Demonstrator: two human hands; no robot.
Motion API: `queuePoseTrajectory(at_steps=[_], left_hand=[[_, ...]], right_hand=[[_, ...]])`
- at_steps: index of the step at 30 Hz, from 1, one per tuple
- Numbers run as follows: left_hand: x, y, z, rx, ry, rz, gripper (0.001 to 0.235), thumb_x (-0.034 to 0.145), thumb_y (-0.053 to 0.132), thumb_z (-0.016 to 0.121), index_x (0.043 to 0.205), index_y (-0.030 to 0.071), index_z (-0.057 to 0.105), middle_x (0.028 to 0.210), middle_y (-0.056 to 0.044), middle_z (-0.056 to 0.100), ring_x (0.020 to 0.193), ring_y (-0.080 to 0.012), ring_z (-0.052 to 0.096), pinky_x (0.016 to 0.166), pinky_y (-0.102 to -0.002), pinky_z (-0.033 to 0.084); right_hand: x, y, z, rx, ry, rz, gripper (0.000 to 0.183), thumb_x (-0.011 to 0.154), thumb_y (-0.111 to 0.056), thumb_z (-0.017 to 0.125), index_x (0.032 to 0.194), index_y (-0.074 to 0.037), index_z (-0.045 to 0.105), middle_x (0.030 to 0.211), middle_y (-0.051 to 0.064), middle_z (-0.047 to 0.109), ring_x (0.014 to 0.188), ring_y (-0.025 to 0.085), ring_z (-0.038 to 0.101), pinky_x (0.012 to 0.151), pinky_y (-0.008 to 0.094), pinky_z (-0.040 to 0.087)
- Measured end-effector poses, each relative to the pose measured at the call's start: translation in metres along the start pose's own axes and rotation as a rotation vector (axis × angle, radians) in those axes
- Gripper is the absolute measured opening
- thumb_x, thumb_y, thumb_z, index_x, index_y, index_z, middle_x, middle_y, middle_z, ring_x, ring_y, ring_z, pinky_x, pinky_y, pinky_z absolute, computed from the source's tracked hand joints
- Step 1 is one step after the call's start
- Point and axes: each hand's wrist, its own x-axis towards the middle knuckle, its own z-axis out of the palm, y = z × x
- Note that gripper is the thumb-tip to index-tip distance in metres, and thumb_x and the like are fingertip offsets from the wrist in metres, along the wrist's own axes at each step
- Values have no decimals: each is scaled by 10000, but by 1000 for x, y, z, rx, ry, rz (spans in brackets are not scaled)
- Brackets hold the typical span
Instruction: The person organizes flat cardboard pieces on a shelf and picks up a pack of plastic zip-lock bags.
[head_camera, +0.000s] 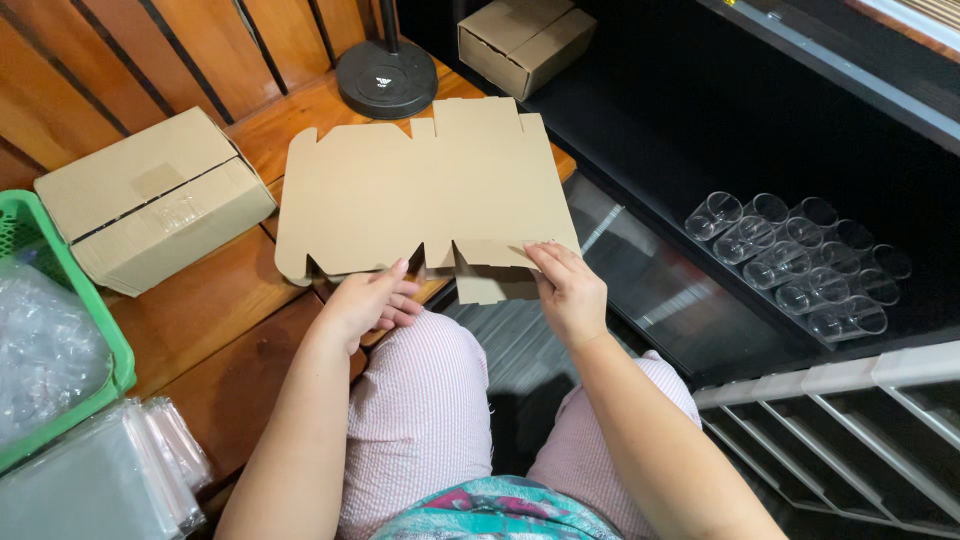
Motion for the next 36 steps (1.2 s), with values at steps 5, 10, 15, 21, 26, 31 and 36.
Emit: queuePoseTrajectory(at_steps=[5, 10, 15, 21, 26, 31, 36], left_hand=[[7, -8, 0, -305, 24, 35, 825, 1003, 611, 517, 1444, -86, 525, 1136, -253, 756, 902, -243, 778, 687, -245, 580], [27, -22, -10, -704, 214, 215, 653, 1027, 450, 628, 1354, -68, 402, 1173, -294, 714, 1035, -358, 755, 877, -434, 605], [58, -37, -23, -802, 389, 350, 405, 1101, 279, 540, 1387, 20, 416, 1411, -339, 567, 1304, -499, 580, 1062, -596, 517], [69, -33, -19, -792, 494, 446, 313, 1059, 183, 568, 1354, 83, 544, 1333, -223, 662, 1217, -436, 668, 995, -603, 566], [85, -34, -9, -696, 527, 551, 323, 1062, 168, 581, 1379, 103, 573, 1282, -149, 685, 1155, -269, 711, 974, -482, 619], [65, 2, 29, -408, 548, 605, 393, 1058, 255, 644, 1348, -5, 593, 1325, -244, 631, 1286, -320, 585, 1072, -554, 512], [18, 47, 51, -78, 104, 774, 856, 931, 415, 757, 1614, 97, 351, 1641, -235, 381, 1527, -464, 293, 1224, -610, 292]], right_hand=[[-1, 4, -2, 76, 15, 19, 278, 955, -179, 736, 1222, -250, 764, 1144, -15, 778, 1128, 250, 728, 928, 395, 602], [-1, 4, -5, 122, 22, 21, 280, 957, -168, 729, 1222, -246, 769, 1133, -1, 780, 1123, 272, 729, 925, 422, 598], [-2, 4, -5, 110, -4, -18, 309, 938, -189, 742, 1235, -272, 764, 1159, -25, 770, 1145, 246, 721, 931, 408, 596], [-4, -1, -9, 91, -117, -69, 456, 823, -35, 768, 1226, -247, 758, 1210, -5, 749, 1201, 267, 692, 973, 430, 584], [-10, 4, 0, 67, -139, -89, 441, 815, -41, 773, 1212, -233, 762, 1226, 6, 742, 1217, 264, 685, 988, 421, 575], [-10, 5, 1, 48, -130, -89, 409, 837, -78, 768, 1210, -247, 762, 1225, -13, 743, 1216, 240, 687, 992, 389, 575], [-10, 4, -1, 73, -139, -87, 450, 837, -66, 749, 1254, -236, 745, 1242, 2, 737, 1234, 256, 676, 991, 414, 576]])
